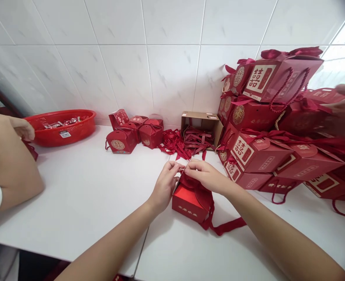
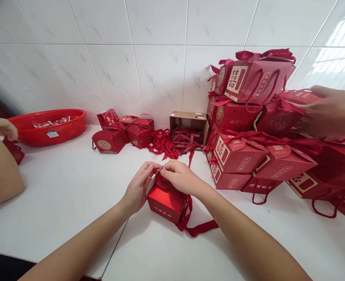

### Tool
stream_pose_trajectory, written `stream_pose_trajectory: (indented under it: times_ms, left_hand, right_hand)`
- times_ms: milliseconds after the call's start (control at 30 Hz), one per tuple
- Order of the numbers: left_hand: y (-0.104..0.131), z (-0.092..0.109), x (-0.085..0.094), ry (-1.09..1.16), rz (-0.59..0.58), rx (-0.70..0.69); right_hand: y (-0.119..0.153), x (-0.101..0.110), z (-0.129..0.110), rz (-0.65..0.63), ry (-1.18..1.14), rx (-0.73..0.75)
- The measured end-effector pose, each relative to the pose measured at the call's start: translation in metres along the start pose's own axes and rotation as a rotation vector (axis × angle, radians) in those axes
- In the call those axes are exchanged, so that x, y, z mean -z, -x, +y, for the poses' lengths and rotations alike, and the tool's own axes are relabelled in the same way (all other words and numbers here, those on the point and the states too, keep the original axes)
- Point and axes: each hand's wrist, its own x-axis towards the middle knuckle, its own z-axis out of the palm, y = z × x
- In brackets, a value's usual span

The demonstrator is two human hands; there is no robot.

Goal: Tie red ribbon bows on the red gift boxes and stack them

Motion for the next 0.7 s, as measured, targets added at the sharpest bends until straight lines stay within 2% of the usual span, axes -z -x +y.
stream_pose_trajectory:
  times_ms: [133,467,600,700]
  left_hand:
    - [0.0,0.003,-0.001,-0.044,-0.041,0.002]
    - [-0.002,0.004,0.008,-0.26,-0.093,-0.125]
    - [-0.005,0.006,0.007,-0.376,-0.063,-0.119]
    - [-0.013,0.009,0.019,-0.522,-0.031,-0.049]
  right_hand:
    - [0.001,0.001,0.0,-0.034,-0.023,0.006]
    - [0.002,0.0,-0.001,-0.029,-0.012,0.013]
    - [0.002,0.001,-0.001,-0.014,0.022,0.028]
    - [0.007,0.007,-0.006,0.051,0.104,0.078]
